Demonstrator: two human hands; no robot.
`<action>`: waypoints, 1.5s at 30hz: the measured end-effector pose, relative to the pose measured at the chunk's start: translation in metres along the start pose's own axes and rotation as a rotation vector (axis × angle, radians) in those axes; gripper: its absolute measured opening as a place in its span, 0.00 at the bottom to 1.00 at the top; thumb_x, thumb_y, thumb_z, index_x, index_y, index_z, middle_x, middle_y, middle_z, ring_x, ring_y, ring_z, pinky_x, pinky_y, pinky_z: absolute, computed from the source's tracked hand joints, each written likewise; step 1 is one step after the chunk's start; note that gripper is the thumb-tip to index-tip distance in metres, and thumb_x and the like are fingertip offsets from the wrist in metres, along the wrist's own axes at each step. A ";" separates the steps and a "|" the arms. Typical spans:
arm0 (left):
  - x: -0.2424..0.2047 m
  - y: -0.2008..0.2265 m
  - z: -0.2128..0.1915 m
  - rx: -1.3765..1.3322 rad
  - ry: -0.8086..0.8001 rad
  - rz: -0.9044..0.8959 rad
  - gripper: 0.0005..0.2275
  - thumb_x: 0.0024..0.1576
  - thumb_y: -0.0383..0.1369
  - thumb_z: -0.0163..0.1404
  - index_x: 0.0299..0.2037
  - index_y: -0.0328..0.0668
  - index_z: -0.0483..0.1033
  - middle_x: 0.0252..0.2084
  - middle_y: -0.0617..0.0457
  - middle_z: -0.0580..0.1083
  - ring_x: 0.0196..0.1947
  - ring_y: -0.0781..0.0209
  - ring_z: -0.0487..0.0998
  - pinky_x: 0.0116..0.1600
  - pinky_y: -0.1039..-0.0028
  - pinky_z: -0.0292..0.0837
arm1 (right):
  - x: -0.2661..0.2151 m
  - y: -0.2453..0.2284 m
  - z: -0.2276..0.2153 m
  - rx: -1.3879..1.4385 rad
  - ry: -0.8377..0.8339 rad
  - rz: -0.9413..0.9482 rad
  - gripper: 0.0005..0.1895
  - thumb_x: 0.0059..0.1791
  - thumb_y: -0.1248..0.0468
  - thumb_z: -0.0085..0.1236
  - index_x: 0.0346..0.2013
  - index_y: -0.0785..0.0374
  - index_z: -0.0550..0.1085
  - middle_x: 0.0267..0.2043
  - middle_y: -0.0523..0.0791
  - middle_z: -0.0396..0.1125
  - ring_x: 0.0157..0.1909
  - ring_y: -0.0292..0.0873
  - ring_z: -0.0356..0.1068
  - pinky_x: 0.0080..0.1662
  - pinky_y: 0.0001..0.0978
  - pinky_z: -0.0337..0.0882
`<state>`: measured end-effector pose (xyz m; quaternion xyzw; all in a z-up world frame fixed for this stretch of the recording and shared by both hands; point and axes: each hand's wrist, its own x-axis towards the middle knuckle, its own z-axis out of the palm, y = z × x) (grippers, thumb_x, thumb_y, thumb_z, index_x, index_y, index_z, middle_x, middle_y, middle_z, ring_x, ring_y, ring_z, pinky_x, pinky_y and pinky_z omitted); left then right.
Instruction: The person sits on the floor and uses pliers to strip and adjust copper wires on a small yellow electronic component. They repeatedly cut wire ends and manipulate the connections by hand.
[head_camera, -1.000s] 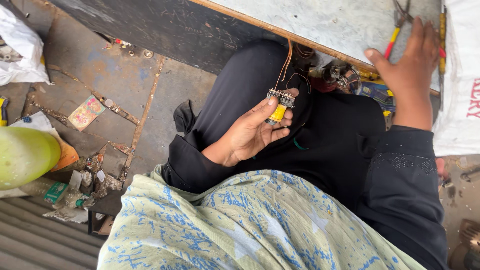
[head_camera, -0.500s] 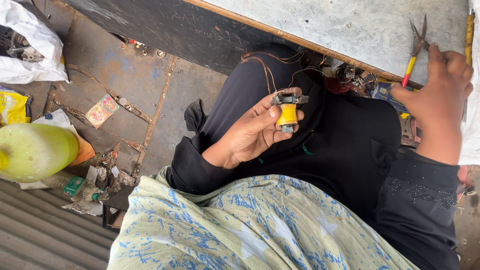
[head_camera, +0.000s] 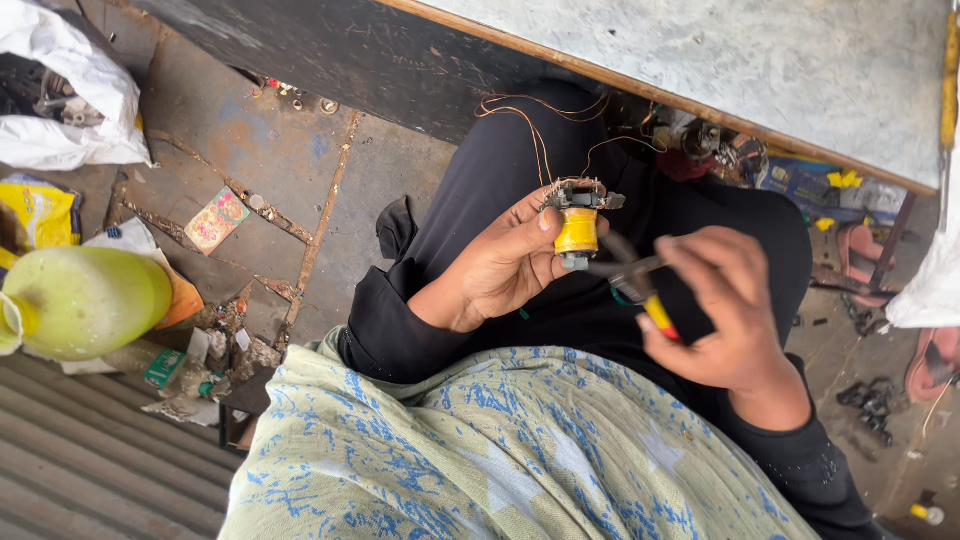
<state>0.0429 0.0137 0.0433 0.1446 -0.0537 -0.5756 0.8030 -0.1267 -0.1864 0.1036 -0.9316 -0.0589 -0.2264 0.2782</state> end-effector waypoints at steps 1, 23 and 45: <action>-0.001 -0.001 0.000 -0.016 -0.030 -0.017 0.23 0.66 0.36 0.55 0.69 0.38 0.66 0.57 0.44 0.75 0.52 0.62 0.80 0.58 0.75 0.79 | 0.003 -0.004 0.003 0.024 0.008 -0.024 0.37 0.35 0.64 0.70 0.58 0.68 0.71 0.55 0.50 0.63 0.57 0.56 0.65 0.61 0.51 0.65; -0.013 -0.004 0.007 0.055 0.126 0.034 0.16 0.65 0.38 0.54 0.56 0.36 0.70 0.49 0.48 0.77 0.43 0.69 0.81 0.49 0.82 0.80 | -0.003 -0.017 0.012 -0.092 0.059 -0.076 0.32 0.39 0.72 0.73 0.57 0.66 0.74 0.50 0.47 0.65 0.50 0.51 0.70 0.51 0.42 0.74; -0.020 0.007 0.024 0.511 -0.001 0.347 0.22 0.60 0.21 0.64 0.61 0.35 0.69 0.50 0.47 0.75 0.51 0.63 0.78 0.59 0.75 0.74 | -0.010 -0.028 0.007 0.124 0.081 0.115 0.35 0.37 0.67 0.71 0.58 0.68 0.72 0.55 0.51 0.65 0.55 0.50 0.67 0.55 0.41 0.69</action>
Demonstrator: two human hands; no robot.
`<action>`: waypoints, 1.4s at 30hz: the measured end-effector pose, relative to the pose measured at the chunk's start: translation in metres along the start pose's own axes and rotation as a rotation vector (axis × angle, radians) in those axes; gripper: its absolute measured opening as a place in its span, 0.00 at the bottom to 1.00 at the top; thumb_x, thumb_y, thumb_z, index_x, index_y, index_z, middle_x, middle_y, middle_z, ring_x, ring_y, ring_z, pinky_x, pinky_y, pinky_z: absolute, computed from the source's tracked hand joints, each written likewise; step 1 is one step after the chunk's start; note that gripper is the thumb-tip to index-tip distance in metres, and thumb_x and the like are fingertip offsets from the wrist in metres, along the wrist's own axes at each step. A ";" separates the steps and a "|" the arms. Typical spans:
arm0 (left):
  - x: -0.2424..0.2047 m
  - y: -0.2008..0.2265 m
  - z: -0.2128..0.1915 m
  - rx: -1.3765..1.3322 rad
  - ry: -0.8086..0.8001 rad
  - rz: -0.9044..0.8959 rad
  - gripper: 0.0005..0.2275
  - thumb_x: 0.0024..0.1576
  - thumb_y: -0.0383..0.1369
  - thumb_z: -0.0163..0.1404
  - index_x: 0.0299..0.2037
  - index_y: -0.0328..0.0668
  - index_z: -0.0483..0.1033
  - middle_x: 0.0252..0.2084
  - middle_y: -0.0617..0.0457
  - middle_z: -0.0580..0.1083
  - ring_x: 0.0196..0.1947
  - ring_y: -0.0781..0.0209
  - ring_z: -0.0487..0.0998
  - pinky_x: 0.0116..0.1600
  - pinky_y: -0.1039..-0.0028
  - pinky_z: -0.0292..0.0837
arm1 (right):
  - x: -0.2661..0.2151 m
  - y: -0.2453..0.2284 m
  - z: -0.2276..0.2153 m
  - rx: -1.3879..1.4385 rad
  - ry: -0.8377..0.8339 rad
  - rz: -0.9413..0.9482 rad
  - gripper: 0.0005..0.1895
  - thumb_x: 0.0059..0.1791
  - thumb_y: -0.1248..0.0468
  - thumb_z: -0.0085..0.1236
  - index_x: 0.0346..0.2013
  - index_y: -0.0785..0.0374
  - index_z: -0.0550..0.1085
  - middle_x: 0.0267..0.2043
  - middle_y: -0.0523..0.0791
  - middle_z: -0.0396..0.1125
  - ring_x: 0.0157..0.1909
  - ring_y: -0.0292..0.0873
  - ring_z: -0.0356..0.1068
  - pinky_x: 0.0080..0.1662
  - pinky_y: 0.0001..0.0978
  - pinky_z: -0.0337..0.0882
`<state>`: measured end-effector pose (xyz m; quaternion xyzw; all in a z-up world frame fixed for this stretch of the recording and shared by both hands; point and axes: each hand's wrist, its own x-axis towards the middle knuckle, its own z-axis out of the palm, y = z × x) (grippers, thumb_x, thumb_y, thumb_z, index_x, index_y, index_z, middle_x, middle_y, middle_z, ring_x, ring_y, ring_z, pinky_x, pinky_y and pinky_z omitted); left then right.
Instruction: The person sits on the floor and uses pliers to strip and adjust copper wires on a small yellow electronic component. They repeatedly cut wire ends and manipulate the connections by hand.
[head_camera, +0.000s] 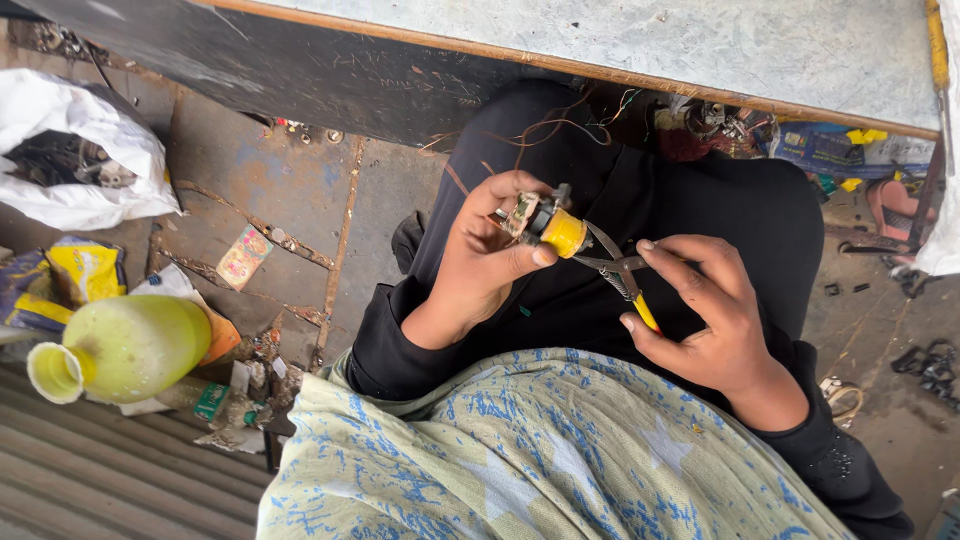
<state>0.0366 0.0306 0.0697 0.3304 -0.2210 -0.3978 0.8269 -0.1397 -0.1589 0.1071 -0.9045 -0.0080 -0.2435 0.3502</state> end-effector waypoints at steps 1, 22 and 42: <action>-0.002 -0.001 -0.001 0.042 0.005 0.036 0.22 0.59 0.20 0.64 0.62 0.36 0.69 0.52 0.48 0.74 0.52 0.64 0.77 0.59 0.76 0.74 | -0.001 -0.001 0.000 0.013 0.000 0.007 0.35 0.37 0.67 0.71 0.58 0.69 0.72 0.55 0.51 0.65 0.54 0.50 0.67 0.54 0.41 0.70; -0.010 -0.016 0.017 0.740 0.148 0.613 0.26 0.53 0.15 0.60 0.54 0.44 0.59 0.56 0.48 0.65 0.58 0.57 0.73 0.60 0.70 0.77 | 0.006 -0.029 0.015 0.007 0.077 0.076 0.33 0.39 0.67 0.71 0.58 0.68 0.73 0.52 0.50 0.68 0.50 0.49 0.72 0.50 0.39 0.74; -0.005 -0.019 0.005 0.687 0.110 0.699 0.25 0.53 0.14 0.62 0.50 0.44 0.57 0.56 0.47 0.66 0.58 0.57 0.75 0.57 0.72 0.80 | 0.012 -0.034 0.018 0.014 0.074 0.069 0.29 0.40 0.70 0.70 0.57 0.67 0.74 0.50 0.50 0.70 0.48 0.48 0.75 0.48 0.37 0.77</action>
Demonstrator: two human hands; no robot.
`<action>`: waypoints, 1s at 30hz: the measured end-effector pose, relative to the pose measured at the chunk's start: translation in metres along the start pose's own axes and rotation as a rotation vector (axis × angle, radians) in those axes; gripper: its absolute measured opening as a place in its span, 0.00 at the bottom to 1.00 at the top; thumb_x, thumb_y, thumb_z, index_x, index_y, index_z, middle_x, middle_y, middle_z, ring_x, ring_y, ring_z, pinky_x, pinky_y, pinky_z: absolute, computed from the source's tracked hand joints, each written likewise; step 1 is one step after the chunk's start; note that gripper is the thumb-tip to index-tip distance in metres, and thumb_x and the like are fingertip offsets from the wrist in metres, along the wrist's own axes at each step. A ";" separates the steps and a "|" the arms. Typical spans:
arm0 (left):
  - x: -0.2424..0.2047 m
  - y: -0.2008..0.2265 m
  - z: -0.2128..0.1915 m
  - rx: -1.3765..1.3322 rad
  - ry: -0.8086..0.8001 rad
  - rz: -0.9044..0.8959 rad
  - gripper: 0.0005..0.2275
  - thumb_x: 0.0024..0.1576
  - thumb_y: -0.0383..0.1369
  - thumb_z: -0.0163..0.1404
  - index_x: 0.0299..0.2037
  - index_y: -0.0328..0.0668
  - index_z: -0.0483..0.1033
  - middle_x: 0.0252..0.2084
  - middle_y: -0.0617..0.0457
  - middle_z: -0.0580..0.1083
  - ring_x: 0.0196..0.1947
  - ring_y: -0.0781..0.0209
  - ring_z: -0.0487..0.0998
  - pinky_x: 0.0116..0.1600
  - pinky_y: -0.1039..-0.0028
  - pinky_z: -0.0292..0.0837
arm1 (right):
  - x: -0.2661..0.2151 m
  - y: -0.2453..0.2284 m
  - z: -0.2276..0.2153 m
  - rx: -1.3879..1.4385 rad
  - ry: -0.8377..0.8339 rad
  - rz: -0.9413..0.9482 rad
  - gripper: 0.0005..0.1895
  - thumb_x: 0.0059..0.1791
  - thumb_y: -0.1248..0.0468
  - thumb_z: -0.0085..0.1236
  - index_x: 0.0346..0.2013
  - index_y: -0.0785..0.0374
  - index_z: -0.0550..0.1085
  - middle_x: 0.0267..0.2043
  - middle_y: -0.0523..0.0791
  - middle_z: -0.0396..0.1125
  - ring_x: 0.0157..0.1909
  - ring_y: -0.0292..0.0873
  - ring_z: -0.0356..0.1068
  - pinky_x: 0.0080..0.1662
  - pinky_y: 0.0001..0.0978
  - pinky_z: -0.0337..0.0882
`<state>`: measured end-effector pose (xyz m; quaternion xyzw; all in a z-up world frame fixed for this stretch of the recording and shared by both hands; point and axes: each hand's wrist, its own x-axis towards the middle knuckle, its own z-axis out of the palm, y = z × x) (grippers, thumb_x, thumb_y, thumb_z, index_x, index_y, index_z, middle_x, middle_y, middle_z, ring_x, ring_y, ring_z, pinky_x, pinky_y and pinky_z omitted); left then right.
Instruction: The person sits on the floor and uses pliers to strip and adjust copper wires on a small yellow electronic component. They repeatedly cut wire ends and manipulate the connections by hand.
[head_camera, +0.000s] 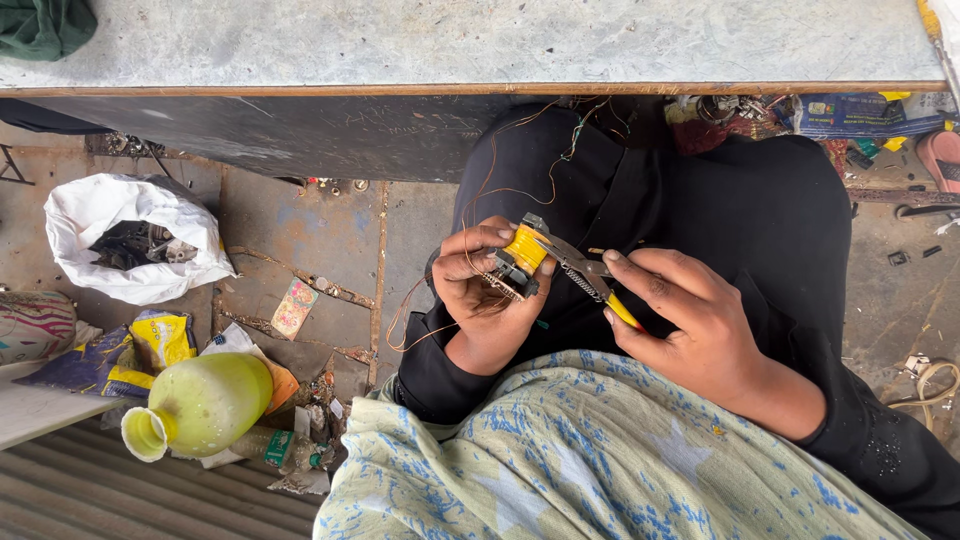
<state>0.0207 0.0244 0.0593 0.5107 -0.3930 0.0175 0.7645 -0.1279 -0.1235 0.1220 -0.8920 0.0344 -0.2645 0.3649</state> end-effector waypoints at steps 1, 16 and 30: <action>0.000 0.001 -0.001 -0.014 -0.011 -0.007 0.25 0.54 0.14 0.61 0.50 0.44 0.57 0.57 0.46 0.66 0.59 0.57 0.75 0.57 0.72 0.80 | -0.001 0.002 0.000 0.055 -0.007 0.011 0.29 0.41 0.70 0.69 0.57 0.68 0.74 0.50 0.50 0.70 0.47 0.47 0.74 0.46 0.35 0.76; 0.000 0.005 0.000 -0.143 0.018 -0.196 0.22 0.57 0.14 0.59 0.52 0.42 0.60 0.59 0.44 0.69 0.63 0.56 0.74 0.62 0.70 0.79 | -0.005 0.008 0.007 0.256 -0.055 0.113 0.32 0.40 0.71 0.68 0.59 0.71 0.71 0.53 0.49 0.66 0.47 0.40 0.68 0.49 0.30 0.72; -0.006 -0.005 0.000 -0.097 0.006 -0.086 0.23 0.56 0.14 0.61 0.53 0.42 0.62 0.59 0.46 0.71 0.62 0.59 0.74 0.62 0.71 0.78 | -0.003 0.007 0.007 0.150 -0.016 0.112 0.28 0.41 0.72 0.68 0.56 0.69 0.74 0.48 0.50 0.71 0.37 0.37 0.74 0.37 0.25 0.75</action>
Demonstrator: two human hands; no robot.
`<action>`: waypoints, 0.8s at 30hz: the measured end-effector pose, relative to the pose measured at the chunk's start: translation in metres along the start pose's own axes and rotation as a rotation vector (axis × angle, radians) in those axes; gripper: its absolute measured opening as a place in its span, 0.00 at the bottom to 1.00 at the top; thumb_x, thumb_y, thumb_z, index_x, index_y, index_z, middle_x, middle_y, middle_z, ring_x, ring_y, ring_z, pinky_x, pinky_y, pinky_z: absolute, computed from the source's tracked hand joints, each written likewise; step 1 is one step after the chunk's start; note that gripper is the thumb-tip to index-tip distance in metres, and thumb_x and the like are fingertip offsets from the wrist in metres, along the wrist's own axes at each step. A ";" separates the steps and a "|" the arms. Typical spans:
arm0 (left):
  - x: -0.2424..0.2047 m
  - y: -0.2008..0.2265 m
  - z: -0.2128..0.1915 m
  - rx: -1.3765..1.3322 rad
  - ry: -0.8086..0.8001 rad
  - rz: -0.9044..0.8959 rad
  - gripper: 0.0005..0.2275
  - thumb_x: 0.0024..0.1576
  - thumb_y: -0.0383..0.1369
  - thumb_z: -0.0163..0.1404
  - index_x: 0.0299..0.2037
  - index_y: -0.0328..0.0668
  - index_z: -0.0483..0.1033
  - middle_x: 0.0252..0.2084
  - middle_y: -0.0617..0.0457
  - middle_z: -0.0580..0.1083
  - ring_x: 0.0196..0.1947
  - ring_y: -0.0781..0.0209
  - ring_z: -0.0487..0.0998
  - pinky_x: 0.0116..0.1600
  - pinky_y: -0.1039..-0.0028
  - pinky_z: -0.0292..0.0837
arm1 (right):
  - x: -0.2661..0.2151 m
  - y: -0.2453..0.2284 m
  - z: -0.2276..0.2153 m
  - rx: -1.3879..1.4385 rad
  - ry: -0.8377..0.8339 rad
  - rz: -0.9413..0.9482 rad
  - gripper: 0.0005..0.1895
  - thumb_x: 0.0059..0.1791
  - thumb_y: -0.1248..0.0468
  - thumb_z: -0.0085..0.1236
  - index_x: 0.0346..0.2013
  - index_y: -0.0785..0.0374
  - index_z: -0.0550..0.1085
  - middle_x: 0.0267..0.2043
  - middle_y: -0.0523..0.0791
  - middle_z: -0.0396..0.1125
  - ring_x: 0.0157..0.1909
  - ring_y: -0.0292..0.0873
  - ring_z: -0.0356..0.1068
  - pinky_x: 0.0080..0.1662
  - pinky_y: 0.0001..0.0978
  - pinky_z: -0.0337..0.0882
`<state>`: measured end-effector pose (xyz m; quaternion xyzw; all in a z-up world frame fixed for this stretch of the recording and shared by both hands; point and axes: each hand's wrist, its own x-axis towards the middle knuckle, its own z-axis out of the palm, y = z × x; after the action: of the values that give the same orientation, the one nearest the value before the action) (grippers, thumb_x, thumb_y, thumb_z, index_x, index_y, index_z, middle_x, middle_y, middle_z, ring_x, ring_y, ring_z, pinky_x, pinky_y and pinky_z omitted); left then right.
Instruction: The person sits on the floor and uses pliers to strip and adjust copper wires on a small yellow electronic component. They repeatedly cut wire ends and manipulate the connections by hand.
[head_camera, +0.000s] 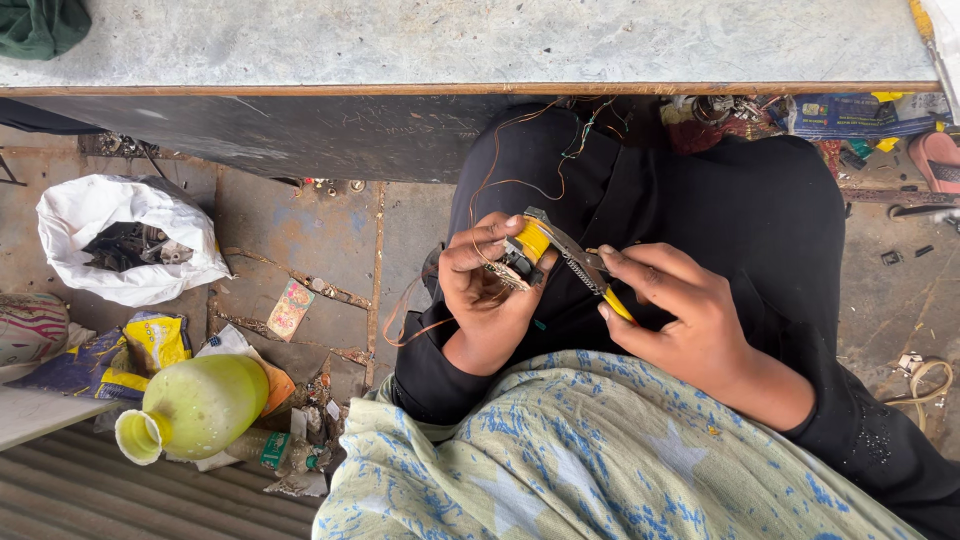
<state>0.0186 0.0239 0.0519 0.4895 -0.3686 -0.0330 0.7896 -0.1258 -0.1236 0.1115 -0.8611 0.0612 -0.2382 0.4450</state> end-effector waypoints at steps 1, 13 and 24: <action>0.000 0.001 0.000 -0.010 -0.003 -0.027 0.23 0.56 0.14 0.61 0.53 0.42 0.62 0.60 0.46 0.71 0.63 0.58 0.73 0.62 0.71 0.78 | -0.002 0.003 -0.001 0.061 -0.030 0.069 0.28 0.42 0.73 0.68 0.56 0.68 0.75 0.47 0.48 0.72 0.34 0.36 0.71 0.35 0.24 0.72; 0.006 0.010 0.001 -0.054 0.005 -0.156 0.21 0.57 0.15 0.60 0.53 0.40 0.62 0.60 0.45 0.70 0.62 0.57 0.75 0.62 0.71 0.79 | -0.003 0.009 0.001 0.158 -0.047 0.085 0.31 0.41 0.72 0.68 0.59 0.69 0.72 0.53 0.49 0.68 0.44 0.39 0.69 0.46 0.28 0.73; 0.004 0.002 -0.002 0.061 -0.048 0.028 0.22 0.55 0.13 0.60 0.52 0.41 0.62 0.60 0.47 0.71 0.65 0.56 0.74 0.62 0.70 0.80 | 0.004 -0.005 -0.004 -0.149 0.022 -0.077 0.26 0.41 0.72 0.69 0.54 0.69 0.75 0.48 0.50 0.70 0.41 0.44 0.75 0.40 0.29 0.76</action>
<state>0.0217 0.0248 0.0548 0.5072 -0.3953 -0.0224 0.7655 -0.1246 -0.1250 0.1194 -0.8909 0.0505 -0.2594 0.3694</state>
